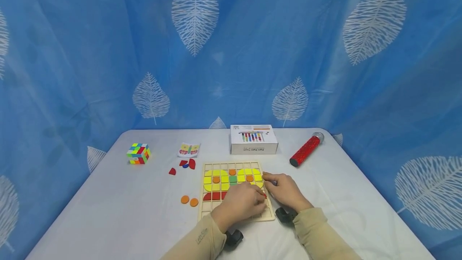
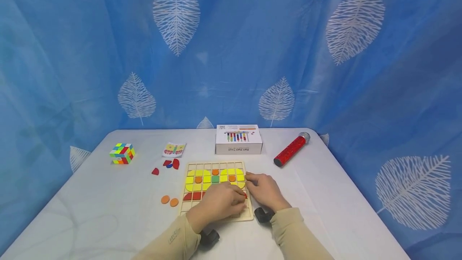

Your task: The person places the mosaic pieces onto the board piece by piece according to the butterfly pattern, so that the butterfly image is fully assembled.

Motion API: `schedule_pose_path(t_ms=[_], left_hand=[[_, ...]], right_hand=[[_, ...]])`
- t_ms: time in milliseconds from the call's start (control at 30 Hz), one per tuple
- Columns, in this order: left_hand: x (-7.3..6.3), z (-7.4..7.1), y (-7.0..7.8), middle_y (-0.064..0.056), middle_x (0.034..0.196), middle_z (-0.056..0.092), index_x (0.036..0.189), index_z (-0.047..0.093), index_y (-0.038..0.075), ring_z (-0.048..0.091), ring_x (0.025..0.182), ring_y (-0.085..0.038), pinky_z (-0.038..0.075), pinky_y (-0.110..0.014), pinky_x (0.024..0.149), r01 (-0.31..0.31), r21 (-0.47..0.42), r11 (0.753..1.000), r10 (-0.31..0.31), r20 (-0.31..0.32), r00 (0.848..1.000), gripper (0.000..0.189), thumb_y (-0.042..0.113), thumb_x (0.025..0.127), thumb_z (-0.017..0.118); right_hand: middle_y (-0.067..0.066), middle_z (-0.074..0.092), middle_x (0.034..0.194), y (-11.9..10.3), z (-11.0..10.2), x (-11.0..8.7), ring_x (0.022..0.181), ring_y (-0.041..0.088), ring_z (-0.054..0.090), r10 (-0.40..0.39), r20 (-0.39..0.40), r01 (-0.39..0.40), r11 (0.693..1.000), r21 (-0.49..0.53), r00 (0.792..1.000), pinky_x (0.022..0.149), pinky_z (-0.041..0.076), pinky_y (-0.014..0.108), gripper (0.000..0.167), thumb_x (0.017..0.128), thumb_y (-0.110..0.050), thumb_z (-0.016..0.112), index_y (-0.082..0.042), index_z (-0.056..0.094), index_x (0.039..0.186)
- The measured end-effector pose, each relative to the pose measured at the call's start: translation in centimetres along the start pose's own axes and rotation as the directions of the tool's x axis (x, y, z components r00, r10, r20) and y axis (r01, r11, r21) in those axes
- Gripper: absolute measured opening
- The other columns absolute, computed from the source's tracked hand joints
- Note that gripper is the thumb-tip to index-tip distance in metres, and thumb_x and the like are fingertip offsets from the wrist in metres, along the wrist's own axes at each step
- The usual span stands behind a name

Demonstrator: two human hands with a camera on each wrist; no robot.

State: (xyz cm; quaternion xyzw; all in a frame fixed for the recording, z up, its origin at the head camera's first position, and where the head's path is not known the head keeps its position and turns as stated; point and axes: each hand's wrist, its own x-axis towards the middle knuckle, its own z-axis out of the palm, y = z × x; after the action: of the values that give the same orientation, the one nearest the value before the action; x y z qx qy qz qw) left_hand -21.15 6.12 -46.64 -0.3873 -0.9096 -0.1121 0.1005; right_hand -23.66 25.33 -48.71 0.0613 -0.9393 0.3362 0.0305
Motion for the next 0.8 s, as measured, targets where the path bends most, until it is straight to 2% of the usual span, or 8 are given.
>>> schedule_pose_path(t_ms=[100,267,500,633,733,800], left_hand=[[-0.1,-0.2,-0.1,0.019,0.109,0.075,0.105,0.083,0.030,0.068,0.094,-0.006,0.052,-0.021,0.069,-0.014,0.036,0.999,0.014,0.012,1.000,0.017,0.035,0.095,0.071],[-0.2,0.0,-0.2,0.020,0.111,0.074,0.102,0.083,0.033,0.068,0.094,-0.007,0.051,-0.022,0.069,0.000,0.069,0.998,-0.002,0.027,1.000,0.017,0.039,0.095,0.069],[-0.4,0.1,-0.3,0.018,0.110,0.074,0.097,0.084,0.032,0.068,0.092,-0.008,0.050,-0.021,0.067,0.001,0.065,0.998,-0.001,-0.002,1.000,0.015,0.038,0.094,0.070],[-0.3,0.3,-0.2,0.019,0.110,0.075,0.099,0.084,0.032,0.068,0.093,-0.007,0.051,-0.022,0.068,0.015,0.057,0.998,-0.015,-0.001,1.000,0.015,0.038,0.094,0.071],[-0.4,0.0,-0.1,0.019,0.113,0.074,0.105,0.083,0.032,0.068,0.099,-0.006,0.054,-0.023,0.073,0.050,0.057,0.997,-0.049,-0.015,0.999,0.018,0.039,0.095,0.070],[-0.6,-0.7,-0.2,0.018,0.114,0.074,0.108,0.082,0.030,0.069,0.102,-0.006,0.056,-0.025,0.074,0.080,0.067,0.995,-0.075,-0.066,0.995,0.020,0.039,0.096,0.070]], right_hand=[[0.003,0.064,0.142,-0.1,0.0,0.1,0.140,0.035,0.052,0.006,0.004,-0.006,1.000,0.004,1.000,0.113,0.040,0.057,0.037,0.098,-0.020,0.066,-0.011,0.070,0.134],[0.003,0.065,0.142,0.0,0.3,0.3,0.140,0.034,0.053,-0.003,0.004,0.003,1.000,0.001,1.000,0.113,0.041,0.056,0.036,0.098,-0.021,0.066,-0.012,0.070,0.133],[0.003,0.065,0.142,-0.2,0.3,0.3,0.139,0.035,0.053,-0.008,0.001,0.008,1.000,0.001,1.000,0.113,0.041,0.056,0.036,0.098,-0.021,0.066,-0.011,0.071,0.132],[0.004,0.065,0.142,-0.3,0.1,0.0,0.140,0.035,0.053,0.009,0.006,-0.009,1.000,0.022,1.000,0.113,0.041,0.057,0.036,0.098,-0.020,0.065,-0.011,0.071,0.132],[0.004,0.065,0.141,-0.3,0.0,-0.2,0.139,0.036,0.053,0.006,0.002,-0.006,1.000,0.020,1.000,0.113,0.041,0.057,0.036,0.098,-0.020,0.065,-0.010,0.071,0.132],[0.004,0.065,0.141,-0.3,0.0,-0.2,0.139,0.035,0.054,0.001,-0.004,-0.001,1.000,0.015,1.000,0.113,0.041,0.056,0.035,0.098,-0.020,0.066,-0.010,0.072,0.131]])
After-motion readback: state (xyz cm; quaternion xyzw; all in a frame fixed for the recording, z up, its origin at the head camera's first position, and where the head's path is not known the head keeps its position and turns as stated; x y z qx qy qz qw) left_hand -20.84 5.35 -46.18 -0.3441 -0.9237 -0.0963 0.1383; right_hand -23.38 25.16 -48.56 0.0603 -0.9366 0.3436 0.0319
